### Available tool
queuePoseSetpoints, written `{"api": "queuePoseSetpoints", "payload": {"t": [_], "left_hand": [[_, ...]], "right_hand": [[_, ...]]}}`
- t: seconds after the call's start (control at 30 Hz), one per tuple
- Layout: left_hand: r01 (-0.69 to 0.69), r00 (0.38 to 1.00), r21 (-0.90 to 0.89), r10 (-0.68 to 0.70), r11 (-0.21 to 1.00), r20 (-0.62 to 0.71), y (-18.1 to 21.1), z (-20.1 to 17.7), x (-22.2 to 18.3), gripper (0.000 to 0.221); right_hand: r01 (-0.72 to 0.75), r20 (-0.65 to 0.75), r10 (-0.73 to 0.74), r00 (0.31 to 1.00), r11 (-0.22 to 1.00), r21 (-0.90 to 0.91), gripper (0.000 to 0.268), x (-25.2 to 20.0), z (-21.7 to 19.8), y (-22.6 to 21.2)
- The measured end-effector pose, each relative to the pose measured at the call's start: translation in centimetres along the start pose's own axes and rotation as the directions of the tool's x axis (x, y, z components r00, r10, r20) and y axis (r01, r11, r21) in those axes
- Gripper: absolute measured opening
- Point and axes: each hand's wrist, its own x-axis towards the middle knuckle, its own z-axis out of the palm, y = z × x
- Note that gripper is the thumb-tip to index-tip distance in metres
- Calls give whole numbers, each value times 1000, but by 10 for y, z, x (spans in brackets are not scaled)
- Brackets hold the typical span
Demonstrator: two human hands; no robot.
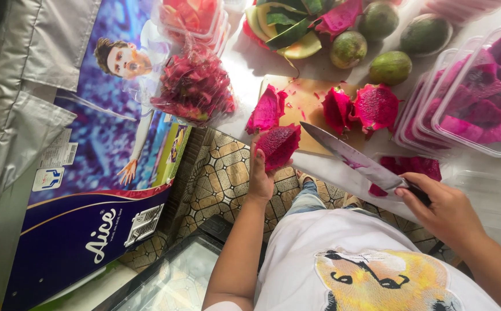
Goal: Slicing dragon fruit and placing the pieces into plastic containers
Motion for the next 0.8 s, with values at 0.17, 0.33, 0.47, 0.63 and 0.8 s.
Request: {"api": "queuePoseSetpoints", "payload": {"t": [0.17, 0.33, 0.47, 0.63, 0.8], "left_hand": [[-38, 999, 27, 37, 999, 38, -3, 7, 10, 79], [-38, 998, 67, 35, 997, 49, -2, 14, 10, 77], [-52, 997, 70, 49, 996, 54, -5, 11, 9, 79], [-70, 996, 73, 66, 995, 63, -3, 12, 8, 75], [-74, 995, 103, 66, 992, 75, -3, 13, 8, 78]], "right_hand": [[21, -95, -30, 995, 995, -97, 39, -14, -8, -1], [51, -106, -70, 992, 985, -166, 38, -13, -11, -4], [67, -119, -93, 989, 977, -203, 39, -11, -10, -2], [92, -121, -120, 985, 972, -215, 38, -10, -8, -2], [79, -113, -107, 988, 969, -234, 39, -10, -9, -4]]}}
